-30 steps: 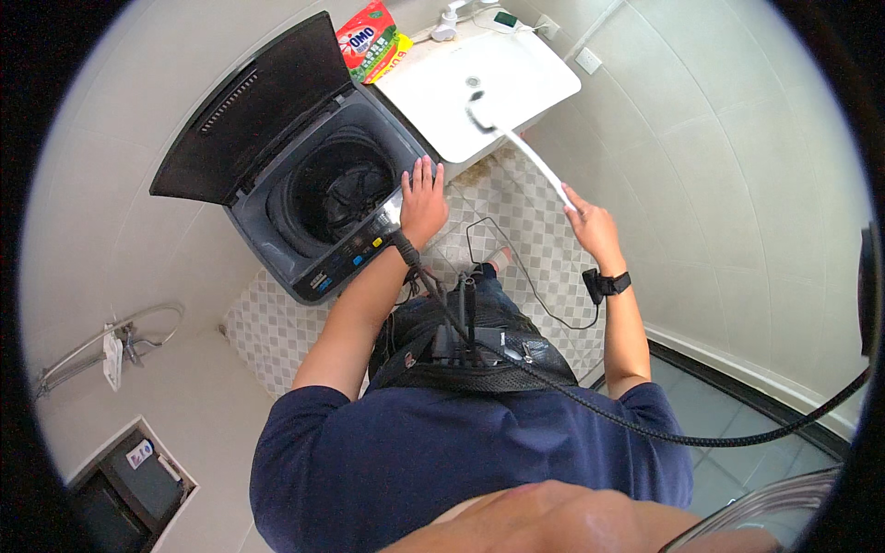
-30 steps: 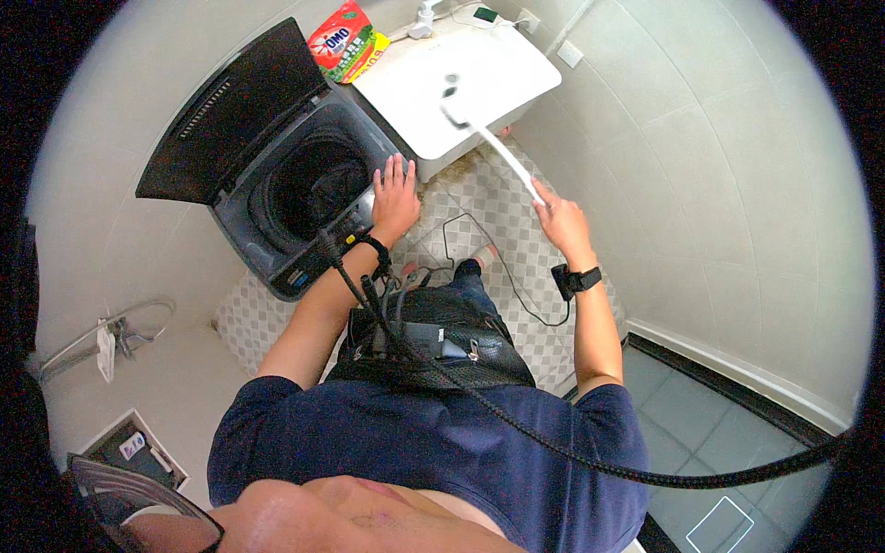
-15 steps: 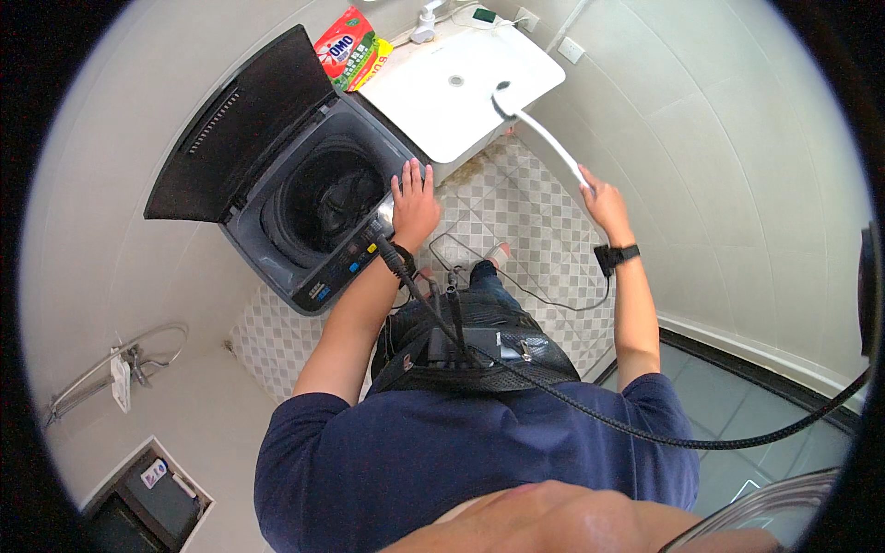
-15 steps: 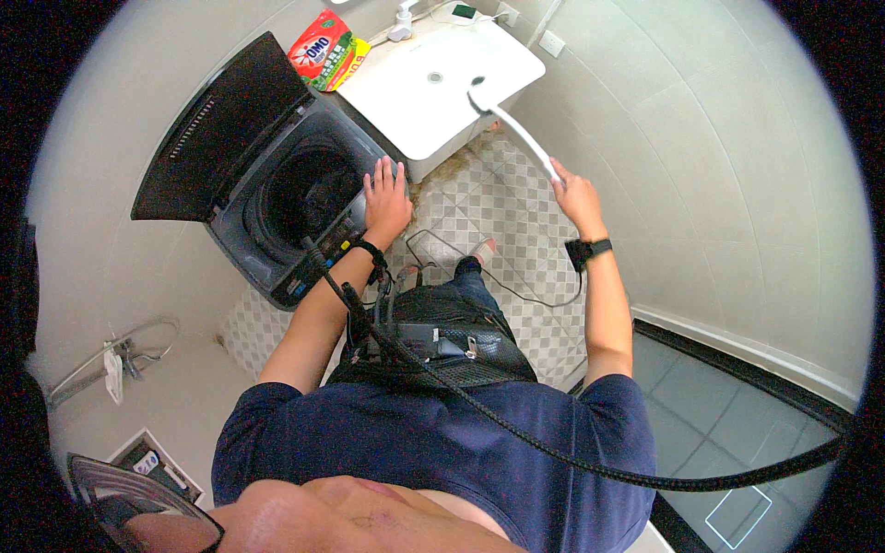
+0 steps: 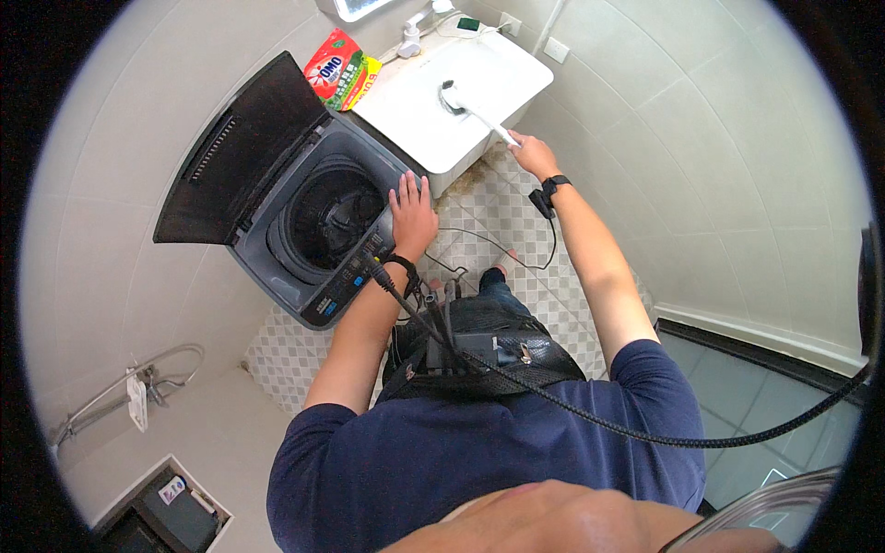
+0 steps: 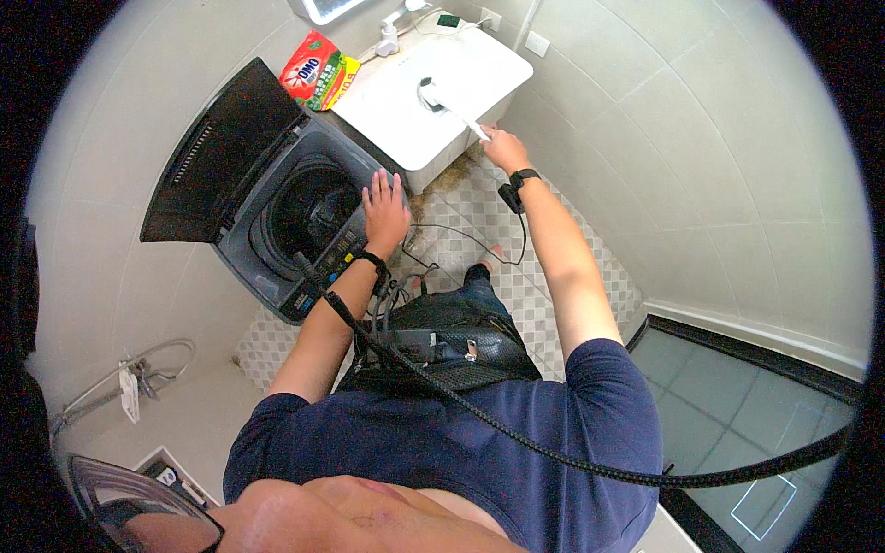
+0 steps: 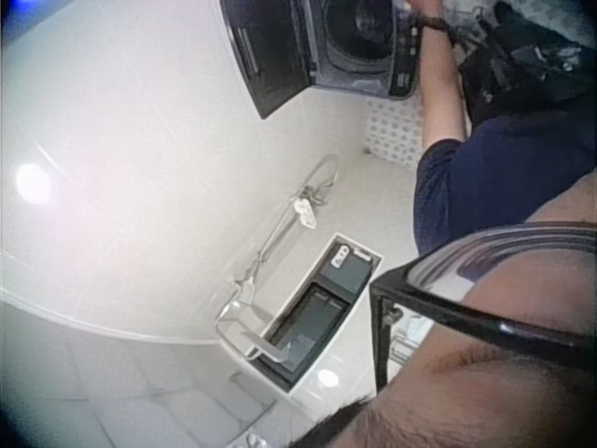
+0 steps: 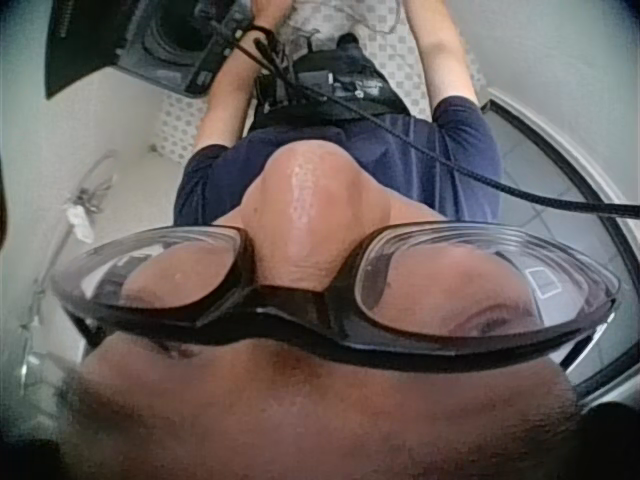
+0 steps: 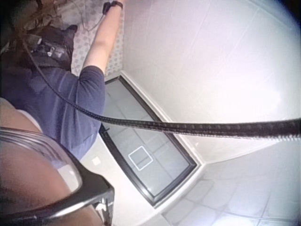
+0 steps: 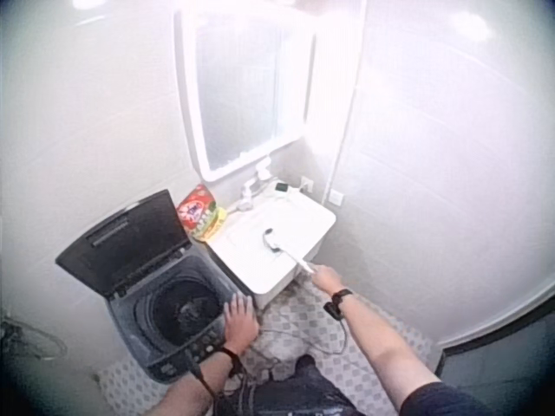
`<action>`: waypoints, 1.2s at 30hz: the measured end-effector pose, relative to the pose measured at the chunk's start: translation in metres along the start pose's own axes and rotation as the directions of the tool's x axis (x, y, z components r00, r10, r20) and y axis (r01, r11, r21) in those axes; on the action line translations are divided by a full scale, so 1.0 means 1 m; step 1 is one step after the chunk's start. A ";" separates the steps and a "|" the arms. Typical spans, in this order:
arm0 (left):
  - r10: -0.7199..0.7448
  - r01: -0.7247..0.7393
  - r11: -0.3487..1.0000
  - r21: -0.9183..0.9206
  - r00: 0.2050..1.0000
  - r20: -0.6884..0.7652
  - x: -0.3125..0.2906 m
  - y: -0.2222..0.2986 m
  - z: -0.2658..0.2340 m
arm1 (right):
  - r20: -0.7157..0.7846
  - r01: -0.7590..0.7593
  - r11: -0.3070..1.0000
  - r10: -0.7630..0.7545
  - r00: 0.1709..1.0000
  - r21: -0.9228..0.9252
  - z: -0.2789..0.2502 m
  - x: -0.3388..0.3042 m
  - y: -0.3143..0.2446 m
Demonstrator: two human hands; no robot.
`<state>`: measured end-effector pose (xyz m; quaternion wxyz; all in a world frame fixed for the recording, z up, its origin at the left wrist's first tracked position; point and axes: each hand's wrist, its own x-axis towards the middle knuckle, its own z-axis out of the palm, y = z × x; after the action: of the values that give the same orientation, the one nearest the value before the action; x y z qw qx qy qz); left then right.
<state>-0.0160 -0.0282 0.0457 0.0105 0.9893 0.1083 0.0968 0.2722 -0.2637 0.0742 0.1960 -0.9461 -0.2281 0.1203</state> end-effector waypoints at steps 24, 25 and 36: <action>-0.013 0.013 1.000 -0.006 1.000 0.020 0.000 0.000 0.006 | 0.146 0.098 0.983 -0.075 0.986 -0.157 -0.030 0.032 -0.025; -0.013 0.013 1.000 0.000 1.000 0.022 0.000 0.000 0.005 | 0.160 0.096 0.980 -0.067 0.985 -0.175 -0.046 0.033 -0.018; -0.014 0.014 1.000 -0.007 0.999 0.037 0.001 0.001 -0.002 | 0.037 0.052 0.978 -0.045 0.998 -0.201 -0.001 0.052 -0.031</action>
<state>-0.0149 -0.0290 0.0479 0.0166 0.9901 0.1148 0.0790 0.3060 -0.2133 0.0810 0.0981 -0.9531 -0.2654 0.1071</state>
